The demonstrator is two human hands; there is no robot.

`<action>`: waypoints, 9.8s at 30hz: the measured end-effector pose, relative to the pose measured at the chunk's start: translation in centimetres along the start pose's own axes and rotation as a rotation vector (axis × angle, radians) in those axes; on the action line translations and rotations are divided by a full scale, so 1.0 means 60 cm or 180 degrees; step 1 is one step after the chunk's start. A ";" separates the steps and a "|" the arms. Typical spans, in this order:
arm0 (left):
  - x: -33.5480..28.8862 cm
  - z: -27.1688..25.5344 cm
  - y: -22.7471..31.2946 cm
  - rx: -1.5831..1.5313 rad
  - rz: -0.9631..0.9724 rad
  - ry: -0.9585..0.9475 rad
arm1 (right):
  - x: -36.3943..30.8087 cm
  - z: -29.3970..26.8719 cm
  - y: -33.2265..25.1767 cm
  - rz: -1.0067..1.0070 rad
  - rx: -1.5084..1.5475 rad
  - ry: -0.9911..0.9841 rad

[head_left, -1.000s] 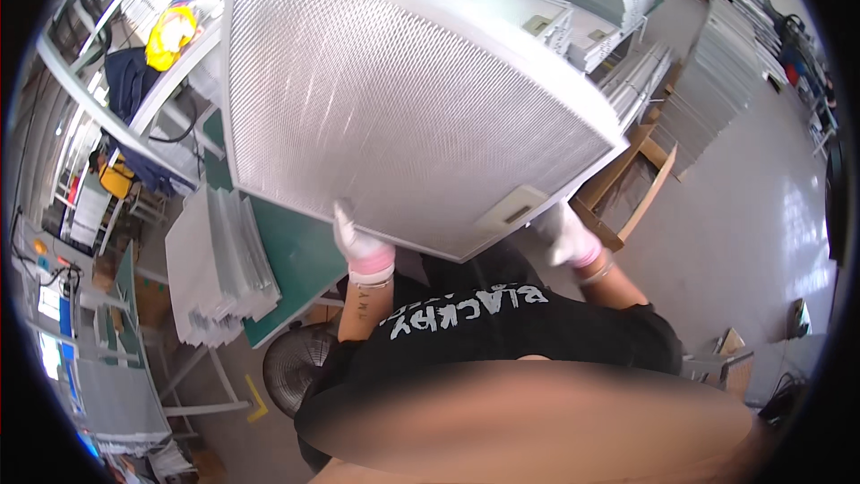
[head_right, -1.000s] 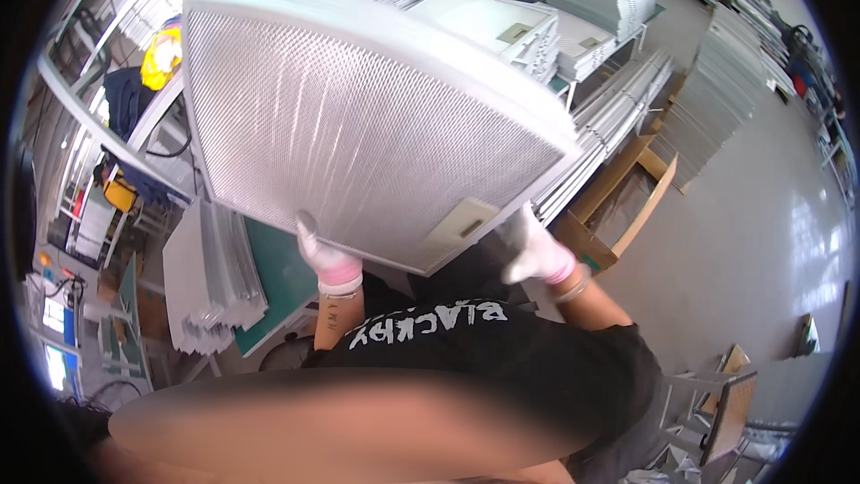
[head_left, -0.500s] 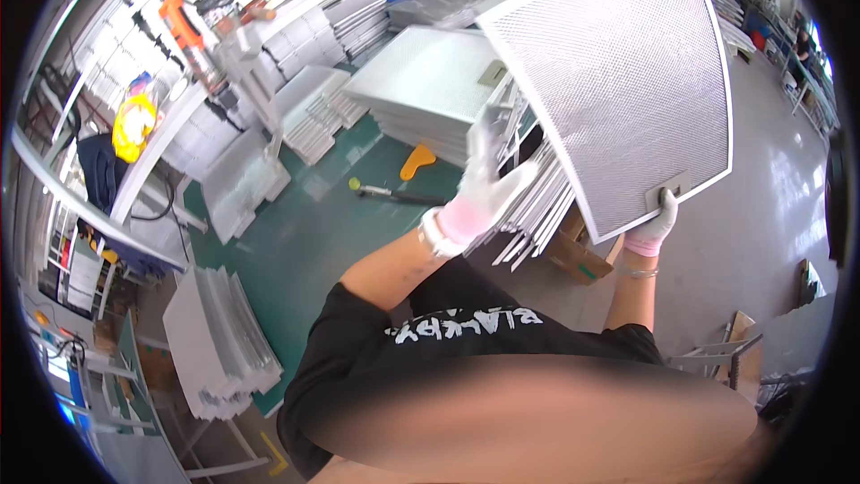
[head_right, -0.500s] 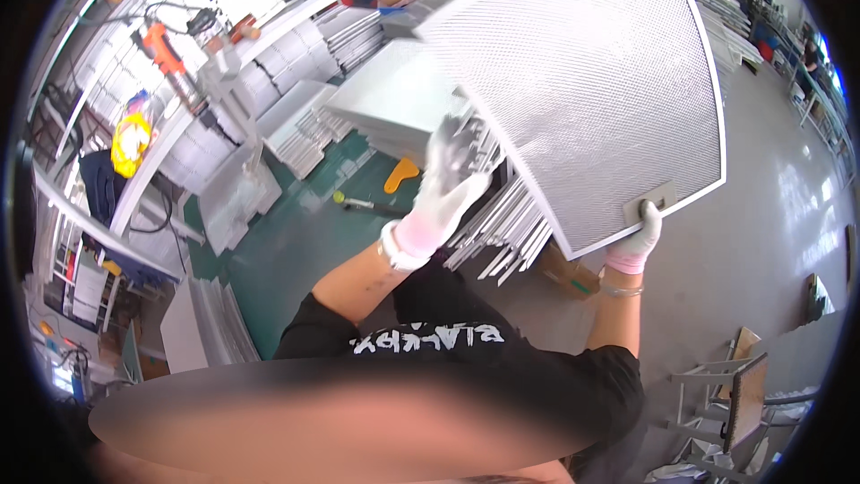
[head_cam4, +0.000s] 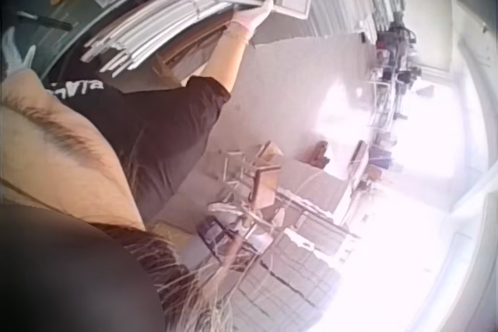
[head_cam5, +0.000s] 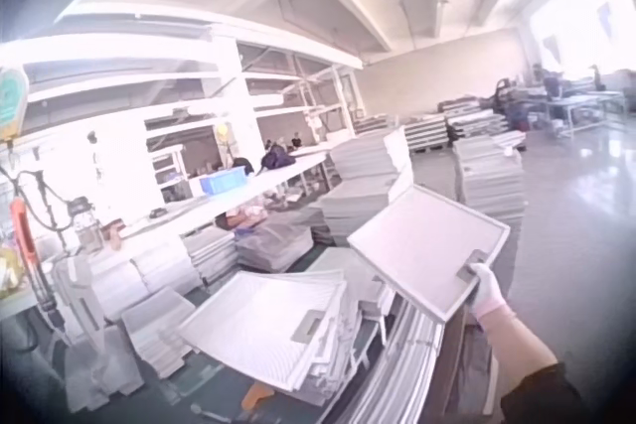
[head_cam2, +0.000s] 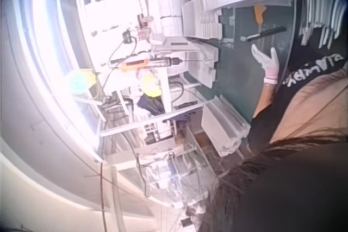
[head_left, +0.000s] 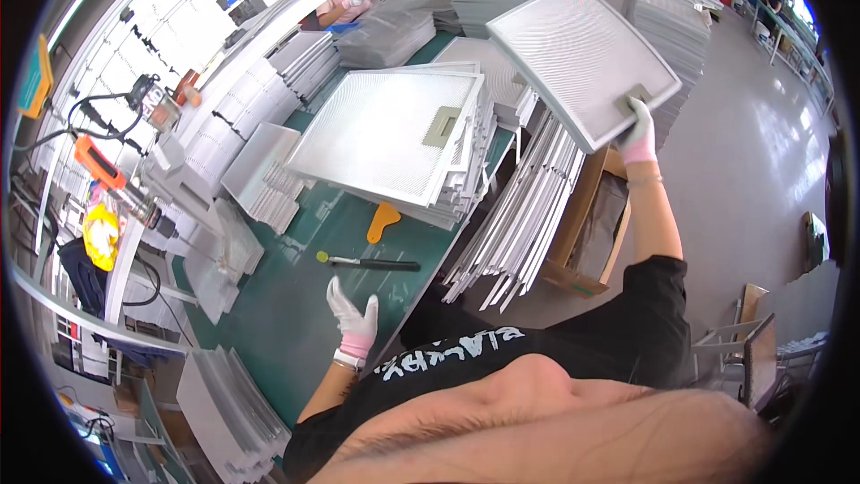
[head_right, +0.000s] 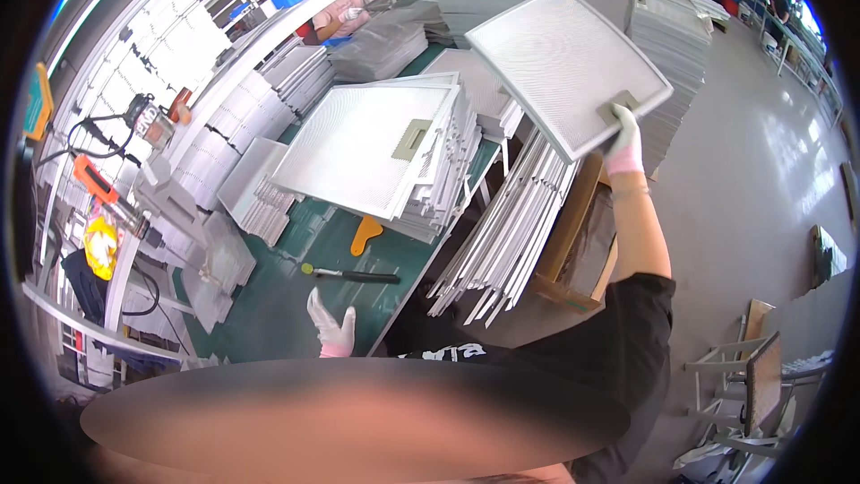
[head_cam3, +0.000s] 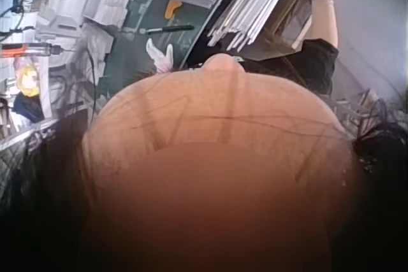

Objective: Assembling metal-framed filter panels using an electric screwdriver and hammer.

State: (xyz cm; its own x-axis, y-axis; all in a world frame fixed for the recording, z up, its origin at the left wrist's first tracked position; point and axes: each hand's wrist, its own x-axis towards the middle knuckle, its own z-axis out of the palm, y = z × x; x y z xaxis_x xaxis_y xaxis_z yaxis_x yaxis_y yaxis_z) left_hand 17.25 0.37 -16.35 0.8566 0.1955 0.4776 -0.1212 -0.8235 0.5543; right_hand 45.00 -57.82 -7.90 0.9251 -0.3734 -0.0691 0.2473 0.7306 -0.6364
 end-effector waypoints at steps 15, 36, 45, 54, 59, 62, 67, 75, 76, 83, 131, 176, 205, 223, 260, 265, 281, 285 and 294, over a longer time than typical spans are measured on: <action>-0.019 0.054 0.009 0.1115 -0.0254 -0.0785 | 0.218 0.179 0.120 0.0659 -0.0960 -0.0188; -0.009 0.055 0.009 0.1133 -0.0277 -0.0965 | 0.346 0.204 0.246 0.1518 -0.1480 -0.0045; -0.012 0.054 0.008 0.1048 -0.0218 -0.0895 | 0.381 0.194 0.257 0.1077 -0.3107 -0.0131; -0.021 0.052 0.000 0.0661 -0.0133 -0.0817 | 0.249 0.204 0.210 -0.0648 -0.3782 0.0840; 0.059 0.071 0.065 0.0237 0.1341 -0.1648 | 0.037 -0.021 0.195 -0.1354 -0.3187 0.0141; 0.114 0.128 0.086 0.0399 0.2112 -0.2002 | -0.184 -0.225 0.227 -0.1134 -0.3909 0.0461; 0.151 0.196 0.119 0.1268 0.2023 -0.2245 | -0.486 -0.551 0.391 0.0804 -0.3904 0.1621; 0.152 0.226 0.116 0.1044 0.1625 -0.2037 | -0.529 -0.775 0.679 0.4711 -0.5210 -0.0445; 0.151 0.227 0.113 0.1114 0.1618 -0.2071 | -0.522 -0.786 0.691 0.4804 -0.5163 -0.0450; 0.131 0.177 0.089 0.1394 0.1101 -0.2366 | -0.495 -0.775 0.764 0.5044 -0.5631 -0.0656; 0.016 0.147 -0.007 -0.2504 -0.1204 0.1006 | -0.417 0.334 0.571 -0.1376 -0.3954 -0.4262; 0.407 -0.080 0.059 -0.3938 -0.1172 -0.0712 | -0.226 0.287 0.182 0.0012 -0.1209 -0.1759; -0.619 -0.289 0.092 -0.2774 -0.2579 0.0540 | -0.592 0.070 0.461 0.0733 -0.4036 -0.6518; -0.480 -0.299 0.170 -0.1117 -0.1405 0.2426 | -0.633 0.238 0.374 0.1021 -0.2889 -0.5164; -0.462 -0.285 0.226 -0.0835 -0.1621 0.2959 | -0.649 0.231 0.331 0.0890 -0.3041 -0.5577; -0.464 -0.288 0.229 -0.0700 -0.1252 0.2840 | -0.679 0.225 0.341 0.1380 -0.2277 -0.4925; -0.488 -0.342 0.135 -0.1288 -0.1273 0.2136 | -0.594 0.157 0.395 0.2249 -0.1731 -0.4437; -0.474 -0.335 0.139 -0.1397 -0.1037 0.1667 | -0.640 0.166 0.393 0.2701 -0.1308 -0.4160; -0.482 -0.325 0.138 -0.1970 -0.0916 0.1917 | -0.640 0.189 0.388 0.2647 -0.1575 -0.4504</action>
State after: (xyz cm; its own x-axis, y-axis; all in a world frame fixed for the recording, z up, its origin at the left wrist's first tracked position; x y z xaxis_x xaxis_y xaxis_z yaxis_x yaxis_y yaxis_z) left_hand -18.33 -1.75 -12.29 0.5094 0.7377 0.4431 -0.3397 -0.3007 0.8912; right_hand 18.54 -19.99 -11.35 0.3312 0.9431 0.0293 -0.2491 0.1173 -0.9614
